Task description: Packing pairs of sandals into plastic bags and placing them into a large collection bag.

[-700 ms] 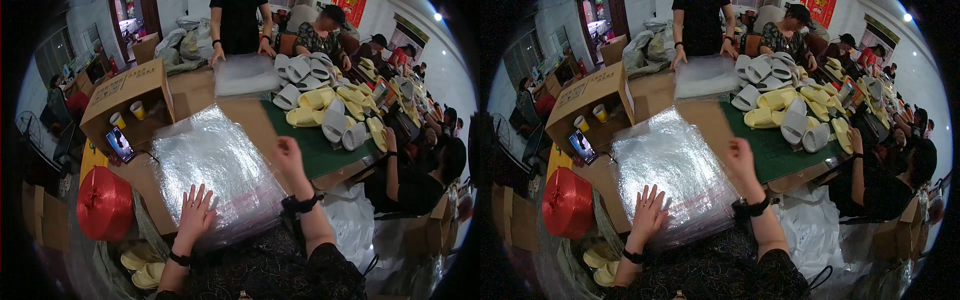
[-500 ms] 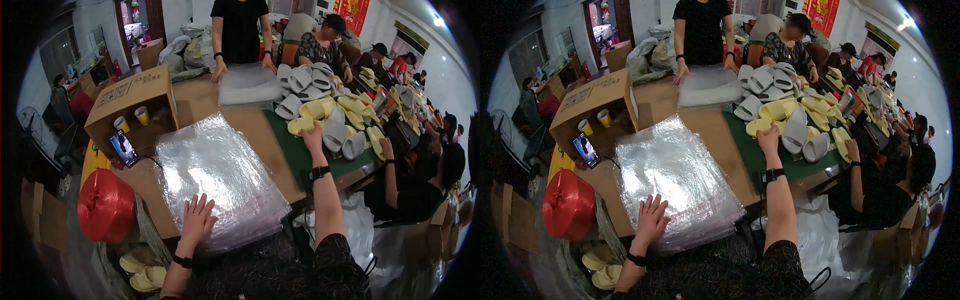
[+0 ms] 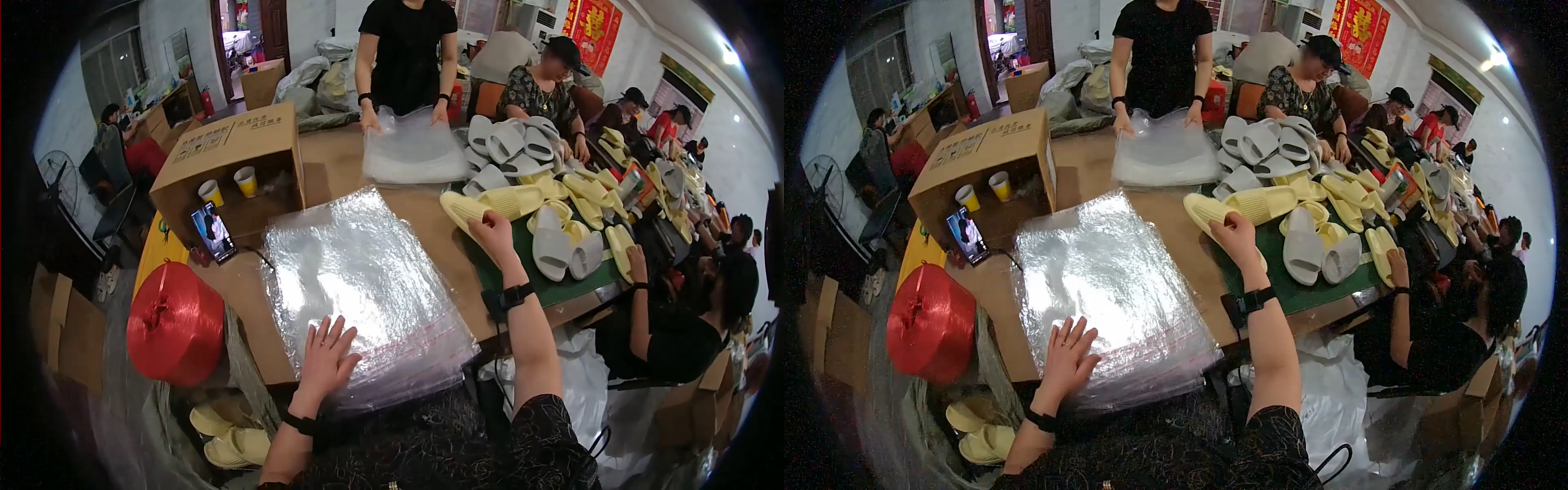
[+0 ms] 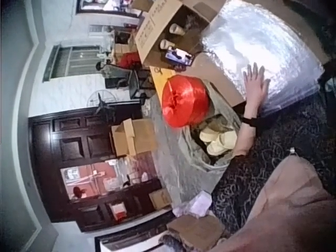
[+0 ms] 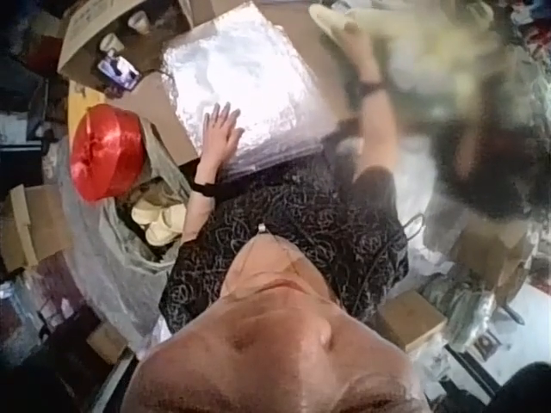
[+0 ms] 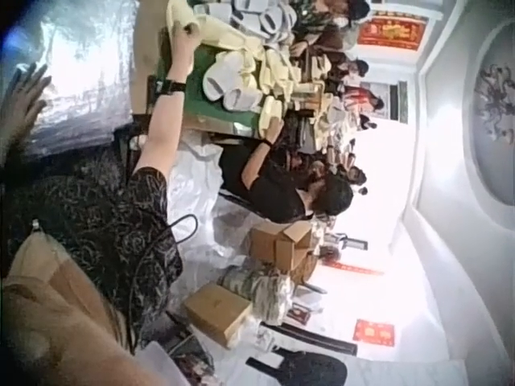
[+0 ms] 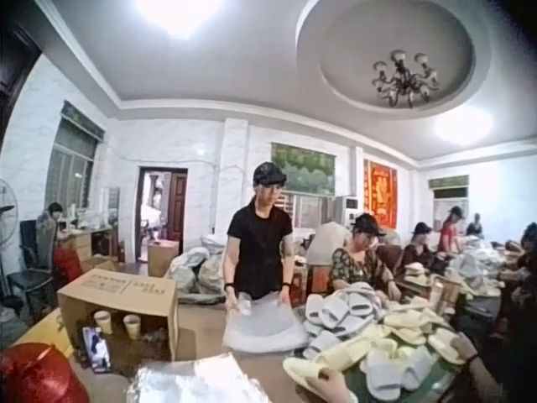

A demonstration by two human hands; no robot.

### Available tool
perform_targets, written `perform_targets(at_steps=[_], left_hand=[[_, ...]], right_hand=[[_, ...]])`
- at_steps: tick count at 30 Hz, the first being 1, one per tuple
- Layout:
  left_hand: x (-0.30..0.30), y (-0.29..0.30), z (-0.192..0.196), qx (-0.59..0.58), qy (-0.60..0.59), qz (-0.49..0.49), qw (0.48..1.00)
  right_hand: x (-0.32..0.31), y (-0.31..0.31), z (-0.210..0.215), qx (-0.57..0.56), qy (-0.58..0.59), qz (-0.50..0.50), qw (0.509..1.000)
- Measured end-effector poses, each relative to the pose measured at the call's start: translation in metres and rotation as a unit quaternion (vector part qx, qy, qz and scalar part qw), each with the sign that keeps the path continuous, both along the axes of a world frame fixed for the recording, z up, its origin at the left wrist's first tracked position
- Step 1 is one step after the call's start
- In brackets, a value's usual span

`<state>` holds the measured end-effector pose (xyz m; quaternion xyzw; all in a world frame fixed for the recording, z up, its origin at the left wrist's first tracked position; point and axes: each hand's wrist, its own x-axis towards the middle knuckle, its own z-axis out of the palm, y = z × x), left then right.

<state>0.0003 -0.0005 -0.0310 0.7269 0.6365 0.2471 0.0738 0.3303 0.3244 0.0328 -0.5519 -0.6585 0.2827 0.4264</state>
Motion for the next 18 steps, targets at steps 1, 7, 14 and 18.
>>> perform_targets(at_steps=[1, 7, 14, 18], left_hand=[[0.0, 0.001, 0.0, 0.002, 0.006, -0.002, 1.0], [0.001, 0.001, 0.003, 0.0, 0.014, 0.007, 1.0], [-0.001, 0.001, -0.001, 0.009, 0.006, 0.005, 1.0], [-0.005, 0.0, -0.008, 0.011, 0.018, 0.013, 1.0]], right_hand=[[-0.01, -0.007, 0.006, 0.046, 0.05, 0.027, 0.997], [-0.059, -0.059, 0.032, 0.054, 0.055, 0.188, 0.979], [-0.04, -0.056, 0.009, 0.102, -0.117, 0.237, 0.959], [-0.049, -0.032, 0.054, 0.061, -0.071, 0.262, 0.961]])
